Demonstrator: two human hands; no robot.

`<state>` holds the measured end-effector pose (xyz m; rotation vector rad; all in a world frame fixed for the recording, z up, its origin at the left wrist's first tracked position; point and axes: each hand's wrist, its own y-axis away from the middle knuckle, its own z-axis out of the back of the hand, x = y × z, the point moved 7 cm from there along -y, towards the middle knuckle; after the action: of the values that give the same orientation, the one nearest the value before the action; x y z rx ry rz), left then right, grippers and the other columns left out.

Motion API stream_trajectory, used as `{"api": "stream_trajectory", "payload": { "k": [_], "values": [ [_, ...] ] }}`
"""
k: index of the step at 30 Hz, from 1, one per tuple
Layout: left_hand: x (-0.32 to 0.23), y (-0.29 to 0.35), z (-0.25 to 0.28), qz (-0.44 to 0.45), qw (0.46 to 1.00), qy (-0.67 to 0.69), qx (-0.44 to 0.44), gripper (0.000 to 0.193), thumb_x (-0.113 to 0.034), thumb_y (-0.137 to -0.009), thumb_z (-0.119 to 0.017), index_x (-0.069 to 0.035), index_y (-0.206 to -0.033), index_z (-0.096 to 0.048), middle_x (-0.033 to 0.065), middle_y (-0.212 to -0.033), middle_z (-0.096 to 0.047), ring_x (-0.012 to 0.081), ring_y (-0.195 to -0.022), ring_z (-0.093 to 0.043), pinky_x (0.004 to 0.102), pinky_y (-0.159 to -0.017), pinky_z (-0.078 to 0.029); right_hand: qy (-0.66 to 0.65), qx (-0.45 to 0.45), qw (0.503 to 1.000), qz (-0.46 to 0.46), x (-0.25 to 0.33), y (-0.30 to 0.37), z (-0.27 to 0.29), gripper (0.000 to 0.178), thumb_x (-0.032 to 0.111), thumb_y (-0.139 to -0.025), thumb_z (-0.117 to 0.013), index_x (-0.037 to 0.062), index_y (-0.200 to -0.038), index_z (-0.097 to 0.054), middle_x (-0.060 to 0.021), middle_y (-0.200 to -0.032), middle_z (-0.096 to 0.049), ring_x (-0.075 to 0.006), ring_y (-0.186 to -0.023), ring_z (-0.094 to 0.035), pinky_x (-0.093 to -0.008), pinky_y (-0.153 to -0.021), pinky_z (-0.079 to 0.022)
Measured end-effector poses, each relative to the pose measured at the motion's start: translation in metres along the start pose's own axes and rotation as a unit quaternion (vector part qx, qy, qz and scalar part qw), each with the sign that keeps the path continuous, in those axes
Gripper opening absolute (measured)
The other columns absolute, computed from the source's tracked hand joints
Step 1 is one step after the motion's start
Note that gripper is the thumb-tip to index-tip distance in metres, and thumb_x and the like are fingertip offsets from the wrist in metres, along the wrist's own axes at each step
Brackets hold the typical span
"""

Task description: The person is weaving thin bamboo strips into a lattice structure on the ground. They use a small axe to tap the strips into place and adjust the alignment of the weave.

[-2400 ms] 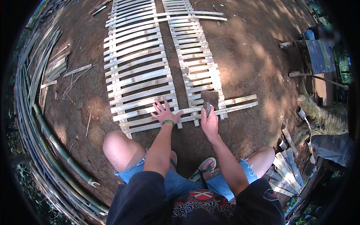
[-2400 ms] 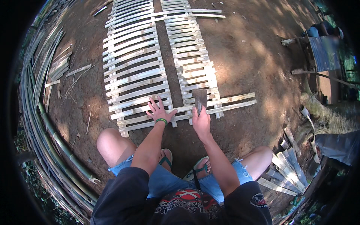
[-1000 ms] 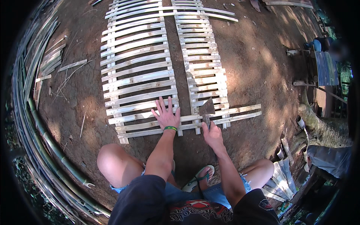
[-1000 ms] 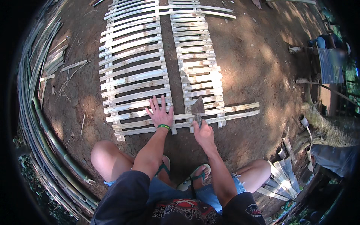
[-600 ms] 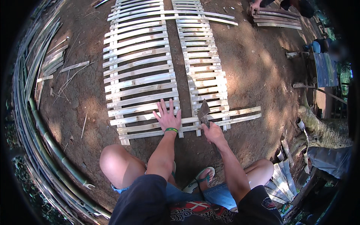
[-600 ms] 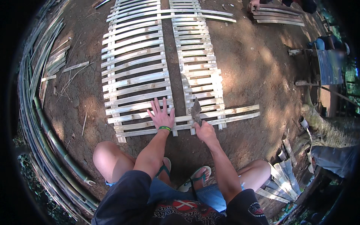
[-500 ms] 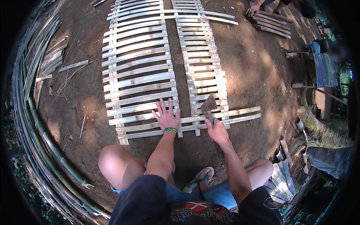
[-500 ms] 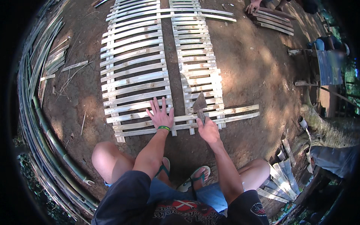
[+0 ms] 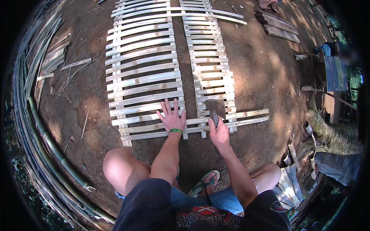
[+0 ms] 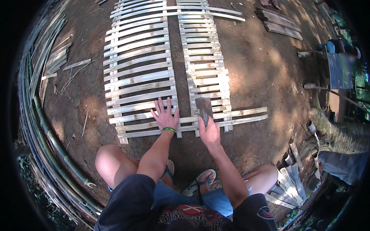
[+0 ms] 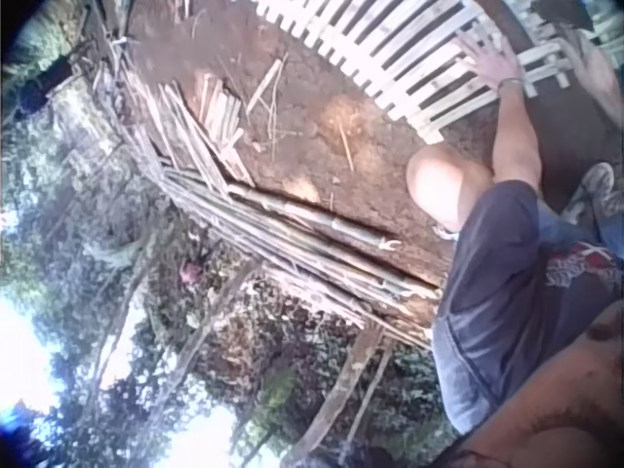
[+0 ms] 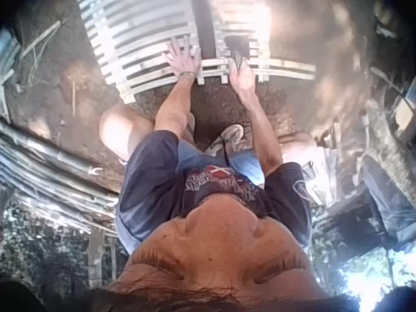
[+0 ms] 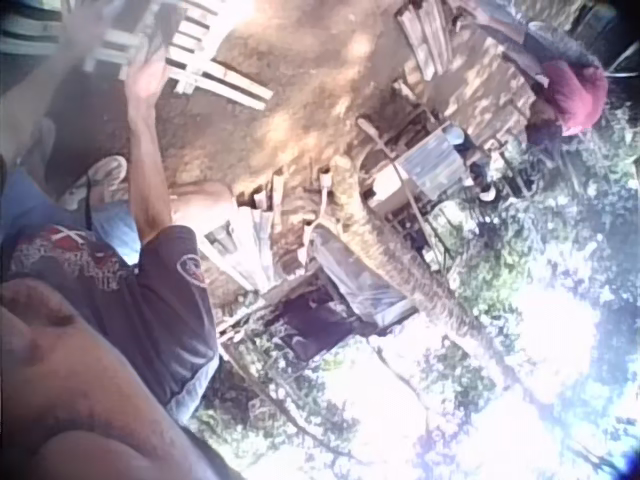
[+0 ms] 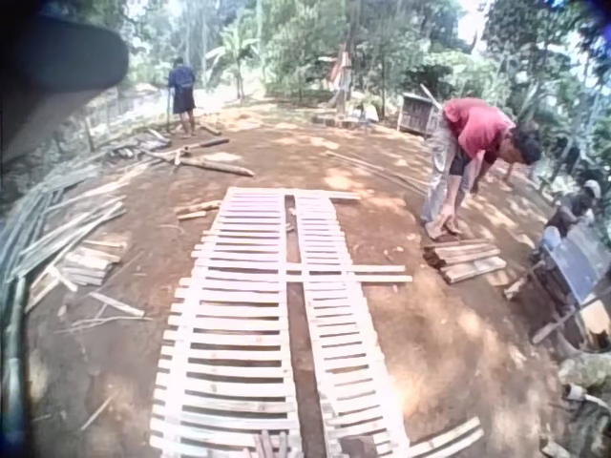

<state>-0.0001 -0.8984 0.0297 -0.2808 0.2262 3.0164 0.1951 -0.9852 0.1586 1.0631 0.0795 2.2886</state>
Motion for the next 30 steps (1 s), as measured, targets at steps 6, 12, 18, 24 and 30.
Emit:
{"api": "stream_trajectory", "payload": {
  "k": [6, 12, 18, 24, 30],
  "values": [
    [-0.006, -0.001, -0.002, -0.004, 1.000, 0.003, 0.011, 0.074, -0.061, -0.100, -0.046, -0.029, -0.164, -0.030, 0.0140, -0.173, -0.015, 0.0346, -0.161, -0.009, 0.0652, -0.124, -0.006, 0.135, 0.169, 0.971, -0.101, -0.067, -0.018, -0.027, 0.056, 0.047, -0.101, -0.057, -0.0044, -0.122, -0.062, -0.0371, -0.103, -0.069, -0.0540, -0.106, -0.065, -0.0578, -0.096, -0.051],
    [-0.003, -0.001, -0.004, -0.008, 1.000, -0.015, 0.017, 0.071, -0.055, -0.103, -0.044, -0.027, -0.166, -0.026, 0.0114, -0.175, -0.008, 0.0345, -0.161, -0.007, 0.0650, -0.124, -0.005, 0.008, 0.113, 0.988, -0.103, 0.000, -0.061, 0.010, 0.057, 0.044, -0.103, -0.053, -0.0062, -0.129, -0.060, -0.0367, -0.109, -0.069, -0.0520, -0.112, -0.064, -0.0539, -0.099, -0.049],
    [-0.003, -0.001, -0.002, -0.006, 1.000, 0.004, 0.015, 0.069, -0.053, -0.104, -0.043, -0.027, -0.166, -0.026, 0.0117, -0.175, -0.010, 0.0353, -0.161, -0.008, 0.0654, -0.124, -0.005, -0.021, 0.090, 0.996, -0.015, 0.057, -0.087, 0.005, 0.052, 0.042, -0.103, -0.055, -0.0066, -0.120, -0.063, -0.0330, -0.097, -0.071, -0.0498, -0.099, -0.069, -0.0523, -0.089, -0.053],
    [-0.002, -0.003, -0.002, -0.002, 0.999, 0.022, 0.024, 0.068, -0.051, -0.103, -0.045, -0.026, -0.164, -0.030, 0.0125, -0.174, -0.013, 0.0361, -0.160, -0.009, 0.0658, -0.124, -0.006, 0.138, 0.330, 0.924, -0.137, -0.012, -0.067, -0.018, 0.049, 0.039, -0.105, -0.055, -0.0093, -0.102, -0.063, -0.0160, -0.067, -0.066, -0.0277, -0.056, -0.067, -0.0427, -0.059, -0.055],
    [-0.004, -0.002, 0.001, -0.010, 1.000, 0.022, 0.003, 0.068, -0.051, -0.103, -0.047, -0.025, -0.164, -0.032, 0.0126, -0.174, -0.012, 0.0363, -0.160, -0.010, 0.0655, -0.124, -0.008, 0.047, 0.107, 0.993, 0.033, 0.036, -0.085, 0.006, 0.046, 0.040, -0.106, -0.055, -0.0054, -0.111, -0.062, -0.0169, -0.067, -0.065, -0.0310, -0.060, -0.066, -0.0444, -0.061, -0.054]
  ]
}}
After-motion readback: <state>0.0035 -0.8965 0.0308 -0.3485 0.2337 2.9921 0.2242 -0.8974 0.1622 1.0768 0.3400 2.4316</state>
